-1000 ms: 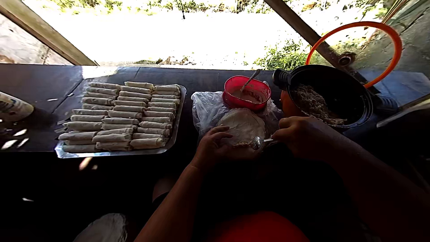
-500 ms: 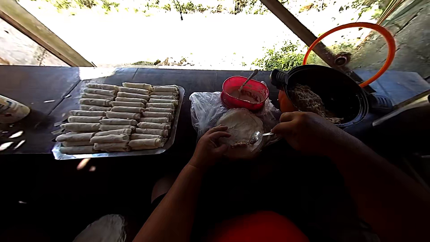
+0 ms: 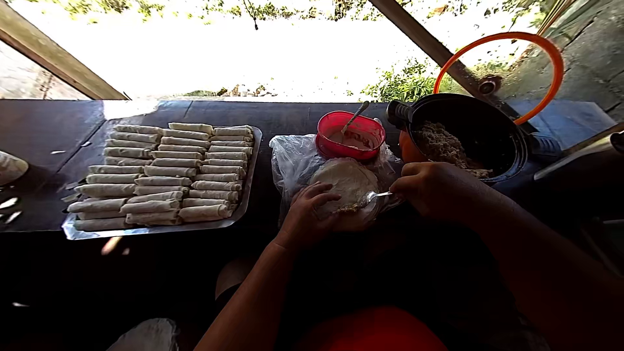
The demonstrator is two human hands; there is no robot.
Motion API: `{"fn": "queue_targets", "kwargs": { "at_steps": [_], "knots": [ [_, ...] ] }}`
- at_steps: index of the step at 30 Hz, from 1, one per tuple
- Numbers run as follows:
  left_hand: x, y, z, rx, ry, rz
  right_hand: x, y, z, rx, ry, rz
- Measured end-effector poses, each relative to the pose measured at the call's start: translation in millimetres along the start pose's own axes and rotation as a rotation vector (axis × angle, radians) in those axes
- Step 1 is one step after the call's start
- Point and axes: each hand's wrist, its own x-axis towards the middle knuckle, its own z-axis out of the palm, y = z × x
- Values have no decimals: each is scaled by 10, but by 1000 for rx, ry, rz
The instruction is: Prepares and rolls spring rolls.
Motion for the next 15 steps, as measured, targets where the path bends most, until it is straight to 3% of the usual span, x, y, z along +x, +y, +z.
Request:
{"fn": "queue_targets", "kwargs": {
  "at_steps": [5,15],
  "knots": [
    [123,291,174,222,-65,14,11,25,40,7,9,6],
    [197,363,335,241,-43,-102,25,57,134,2,-20,-19]
  ]
}}
